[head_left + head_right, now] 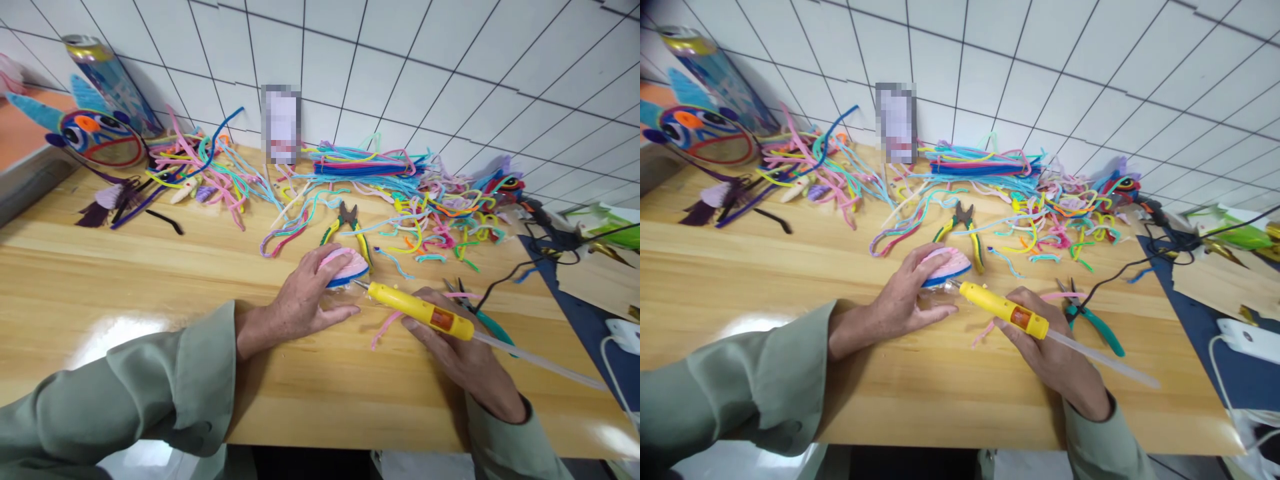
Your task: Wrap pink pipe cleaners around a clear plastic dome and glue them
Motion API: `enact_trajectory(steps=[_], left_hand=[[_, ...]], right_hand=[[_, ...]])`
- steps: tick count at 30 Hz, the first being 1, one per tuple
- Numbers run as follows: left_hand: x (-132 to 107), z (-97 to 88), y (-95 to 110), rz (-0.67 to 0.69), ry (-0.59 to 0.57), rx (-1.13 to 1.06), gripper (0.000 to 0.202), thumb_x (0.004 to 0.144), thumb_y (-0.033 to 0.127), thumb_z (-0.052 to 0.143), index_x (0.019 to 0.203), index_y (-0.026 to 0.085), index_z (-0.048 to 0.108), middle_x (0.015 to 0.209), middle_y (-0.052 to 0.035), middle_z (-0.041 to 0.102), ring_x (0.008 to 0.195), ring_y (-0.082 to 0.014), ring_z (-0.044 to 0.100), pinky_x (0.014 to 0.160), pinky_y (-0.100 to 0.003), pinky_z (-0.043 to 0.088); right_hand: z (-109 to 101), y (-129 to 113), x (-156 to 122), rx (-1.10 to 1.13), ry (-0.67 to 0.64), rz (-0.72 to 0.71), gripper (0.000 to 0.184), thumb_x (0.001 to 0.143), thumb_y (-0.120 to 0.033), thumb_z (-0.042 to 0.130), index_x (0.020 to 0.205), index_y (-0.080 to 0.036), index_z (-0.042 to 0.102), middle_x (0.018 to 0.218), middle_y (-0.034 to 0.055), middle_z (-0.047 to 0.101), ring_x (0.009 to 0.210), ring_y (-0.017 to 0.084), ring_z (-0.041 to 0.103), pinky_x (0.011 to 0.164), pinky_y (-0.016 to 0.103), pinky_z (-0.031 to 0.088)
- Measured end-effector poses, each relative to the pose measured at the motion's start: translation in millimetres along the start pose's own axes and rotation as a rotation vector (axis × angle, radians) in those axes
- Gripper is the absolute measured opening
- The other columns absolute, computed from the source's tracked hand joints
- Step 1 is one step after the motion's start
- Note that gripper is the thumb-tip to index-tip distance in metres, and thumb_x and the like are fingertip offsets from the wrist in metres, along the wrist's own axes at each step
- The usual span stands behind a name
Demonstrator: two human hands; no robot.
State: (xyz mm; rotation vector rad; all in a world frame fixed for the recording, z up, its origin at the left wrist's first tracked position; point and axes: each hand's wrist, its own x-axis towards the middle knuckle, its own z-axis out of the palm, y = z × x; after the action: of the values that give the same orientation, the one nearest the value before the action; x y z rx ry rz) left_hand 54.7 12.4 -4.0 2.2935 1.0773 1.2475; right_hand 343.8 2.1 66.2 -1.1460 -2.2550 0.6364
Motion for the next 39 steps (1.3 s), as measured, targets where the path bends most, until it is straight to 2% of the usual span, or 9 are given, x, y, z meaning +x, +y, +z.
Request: enact_trajectory(steps=[17,20,22,24,26,29,31,35,39], left_hand=[[0.6,-2.0,-0.4,-0.005,-0.01,0.015,0.091,0.094,0.042,0.083,0.167,0.033,0.029,0.16,-0.0181,0.05,0.15,-0.0364,0.052,0.122,-0.059,0.051],[-0.2,-2.3,-0.9,0.002,-0.01,0.022,0.09,0.094,0.039,0.082,0.166,0.032,0.029,0.159,-0.0177,0.051,0.15,-0.0357,0.052,0.122,-0.058,0.052],[-1.9,-1.5,-1.9,-0.005,0.0,0.03,0.088,0.093,0.038,0.082,0.165,0.032,0.031,0.158,-0.0177,0.052,0.149,-0.0356,0.053,0.121,-0.057,0.053],[-4.0,0.1,-3.6,-0.036,0.017,0.046,0.087,0.092,0.039,0.084,0.163,0.032,0.035,0.156,-0.0173,0.052,0.147,-0.036,0.055,0.119,-0.056,0.055],[-5.5,1.9,-5.5,-0.067,0.02,0.064,0.086,0.09,0.039,0.084,0.162,0.032,0.037,0.156,-0.0163,0.052,0.147,-0.0364,0.055,0.118,-0.056,0.056],[-5.9,3.7,-7.2,-0.07,0.021,0.083,0.084,0.09,0.038,0.084,0.161,0.032,0.039,0.156,-0.0159,0.052,0.145,-0.0372,0.057,0.117,-0.058,0.057],[-4.9,3.5,-7.4,-0.053,0.032,0.092,0.081,0.092,0.038,0.082,0.16,0.032,0.039,0.155,-0.0156,0.053,0.143,-0.0372,0.059,0.116,-0.058,0.058],[-2.5,1.2,-8.2,-0.01,0.043,0.105,0.078,0.095,0.039,0.078,0.162,0.032,0.037,0.155,-0.0151,0.054,0.142,-0.0378,0.059,0.115,-0.06,0.06],[-1.6,-0.7,-10.1,-0.003,0.047,0.123,0.079,0.094,0.042,0.079,0.161,0.033,0.038,0.152,-0.0139,0.056,0.139,-0.0382,0.061,0.113,-0.061,0.061]], right_hand=[[-0.9,0.0,0.9,0.006,-0.011,0.029,0.019,0.108,-0.041,0.059,0.097,-0.027,0.066,0.086,0.002,0.07,0.076,0.02,0.068,0.07,0.033,0.057],[-3.3,6.0,-4.7,0.045,0.043,0.077,0.022,0.106,-0.046,0.063,0.096,-0.027,0.069,0.089,0.0032,0.073,0.08,0.022,0.069,0.074,0.034,0.058],[-12.8,14.7,-10.9,0.093,0.139,0.179,0.025,0.102,-0.05,0.068,0.1,-0.026,0.072,0.096,0.0044,0.075,0.088,0.024,0.071,0.078,0.037,0.058],[-32.7,28.9,-18.4,0.155,0.281,0.308,0.03,0.098,-0.054,0.071,0.104,-0.025,0.074,0.099,0.0052,0.077,0.09,0.025,0.071,0.078,0.038,0.058],[-61.7,49.6,-27.2,0.162,0.425,0.403,0.034,0.092,-0.056,0.073,0.104,-0.024,0.074,0.092,0.004,0.074,0.08,0.023,0.067,0.073,0.036,0.056],[-106.4,89.8,-42.8,-0.01,0.554,0.618,0.036,0.091,-0.055,0.064,0.103,-0.022,0.073,0.081,0.0027,0.069,0.07,0.019,0.06,0.069,0.033,0.051],[-124.4,118.6,-53.5,-0.118,0.626,0.776,0.038,0.088,-0.055,0.06,0.098,-0.02,0.07,0.08,0.0051,0.069,0.067,0.019,0.058,0.067,0.033,0.049],[-123.1,166.5,-69.5,-0.22,0.664,0.938,0.037,0.084,-0.05,0.062,0.098,-0.016,0.069,0.076,0.0084,0.071,0.072,0.023,0.061,0.07,0.036,0.048],[-107.8,193.4,-75.3,-0.271,0.621,0.988,0.032,0.085,-0.043,0.062,0.101,-0.017,0.071,0.086,0.0114,0.075,0.087,0.027,0.066,0.079,0.036,0.048]])
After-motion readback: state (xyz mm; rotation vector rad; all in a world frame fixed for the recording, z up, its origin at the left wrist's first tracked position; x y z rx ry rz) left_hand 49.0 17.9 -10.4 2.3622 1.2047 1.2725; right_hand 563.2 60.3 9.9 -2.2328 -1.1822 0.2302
